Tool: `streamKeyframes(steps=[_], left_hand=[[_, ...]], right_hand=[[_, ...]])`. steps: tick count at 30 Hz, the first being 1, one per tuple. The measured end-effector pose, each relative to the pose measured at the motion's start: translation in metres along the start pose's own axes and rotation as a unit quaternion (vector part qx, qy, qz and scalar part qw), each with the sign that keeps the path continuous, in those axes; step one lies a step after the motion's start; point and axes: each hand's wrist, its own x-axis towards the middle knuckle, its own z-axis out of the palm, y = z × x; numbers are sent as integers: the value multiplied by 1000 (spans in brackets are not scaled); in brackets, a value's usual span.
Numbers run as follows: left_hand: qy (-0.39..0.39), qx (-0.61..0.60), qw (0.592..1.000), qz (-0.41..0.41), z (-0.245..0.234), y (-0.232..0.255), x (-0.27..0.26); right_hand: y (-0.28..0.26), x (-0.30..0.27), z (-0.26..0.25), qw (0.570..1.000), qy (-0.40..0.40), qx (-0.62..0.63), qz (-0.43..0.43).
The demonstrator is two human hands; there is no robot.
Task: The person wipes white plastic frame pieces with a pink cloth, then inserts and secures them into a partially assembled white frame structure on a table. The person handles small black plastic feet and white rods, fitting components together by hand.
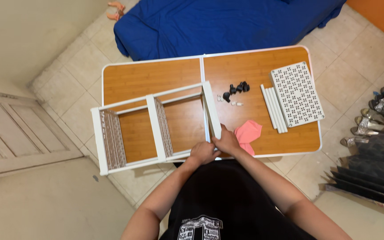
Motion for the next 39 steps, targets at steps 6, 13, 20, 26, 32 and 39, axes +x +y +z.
streamKeyframes(steps=[6, 13, 20, 26, 32, 39], left_hand=[[-15, -2, 1000, -16, -2, 3, 0], [9, -7, 1000, 6, 2, 0, -3], [18, -10, 1000, -3, 4, 0, -3], [4, -8, 1000, -5, 1, 0, -1], [-4, -5, 1000, -2, 2, -2, 1], [-12, 3, 1000, 3, 1, -2, -2]], right_hand=[[2, 2, 4, 997, -28, 28, 66], [2, -1, 7, 998, -2, 28, 52], [-1, -3, 1, 999, 2, 31, 41], [0, 0, 4, 998, 6, 38, 42], [4, 1, 6, 999, 6, 26, 26], [5, 1, 7, 999, 2, 25, 23]])
